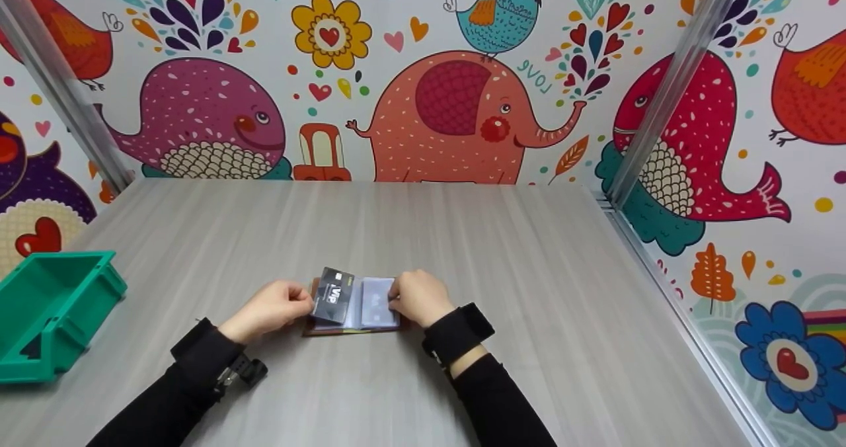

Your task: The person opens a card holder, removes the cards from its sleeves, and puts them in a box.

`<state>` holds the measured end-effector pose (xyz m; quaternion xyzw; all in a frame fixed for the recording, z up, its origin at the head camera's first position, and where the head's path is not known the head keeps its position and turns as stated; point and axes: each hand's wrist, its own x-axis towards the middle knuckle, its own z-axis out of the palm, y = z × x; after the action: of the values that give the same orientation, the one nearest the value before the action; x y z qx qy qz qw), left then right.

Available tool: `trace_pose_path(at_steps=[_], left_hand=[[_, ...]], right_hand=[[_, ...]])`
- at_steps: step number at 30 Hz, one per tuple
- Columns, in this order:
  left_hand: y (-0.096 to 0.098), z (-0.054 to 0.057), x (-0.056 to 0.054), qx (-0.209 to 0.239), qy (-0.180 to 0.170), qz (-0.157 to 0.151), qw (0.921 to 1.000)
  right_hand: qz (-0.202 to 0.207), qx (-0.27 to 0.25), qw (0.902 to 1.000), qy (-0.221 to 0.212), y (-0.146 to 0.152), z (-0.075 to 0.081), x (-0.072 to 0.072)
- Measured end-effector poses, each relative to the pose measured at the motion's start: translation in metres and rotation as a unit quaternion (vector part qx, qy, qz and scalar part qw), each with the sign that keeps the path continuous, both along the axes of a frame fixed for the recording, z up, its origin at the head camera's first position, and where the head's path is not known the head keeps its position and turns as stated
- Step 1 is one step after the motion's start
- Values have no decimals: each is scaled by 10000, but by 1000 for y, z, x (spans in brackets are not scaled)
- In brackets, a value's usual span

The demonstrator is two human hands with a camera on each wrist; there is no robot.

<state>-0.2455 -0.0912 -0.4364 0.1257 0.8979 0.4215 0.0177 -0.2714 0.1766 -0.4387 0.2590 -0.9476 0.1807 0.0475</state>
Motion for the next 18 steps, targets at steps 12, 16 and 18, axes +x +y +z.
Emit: trace_pose_path(at_steps=[12, 16, 18], left_hand=[[-33, 18, 3, -118, 110, 452, 9988], [-55, 28, 5, -157, 202, 659, 9975], [-67, 33, 6, -220, 323, 745, 9965]], right_hand=[[-143, -51, 9999, -48, -1, 1, 2], [-158, -43, 9998, -58, -1, 1, 2], [-120, -46, 9999, -24, -1, 1, 2]])
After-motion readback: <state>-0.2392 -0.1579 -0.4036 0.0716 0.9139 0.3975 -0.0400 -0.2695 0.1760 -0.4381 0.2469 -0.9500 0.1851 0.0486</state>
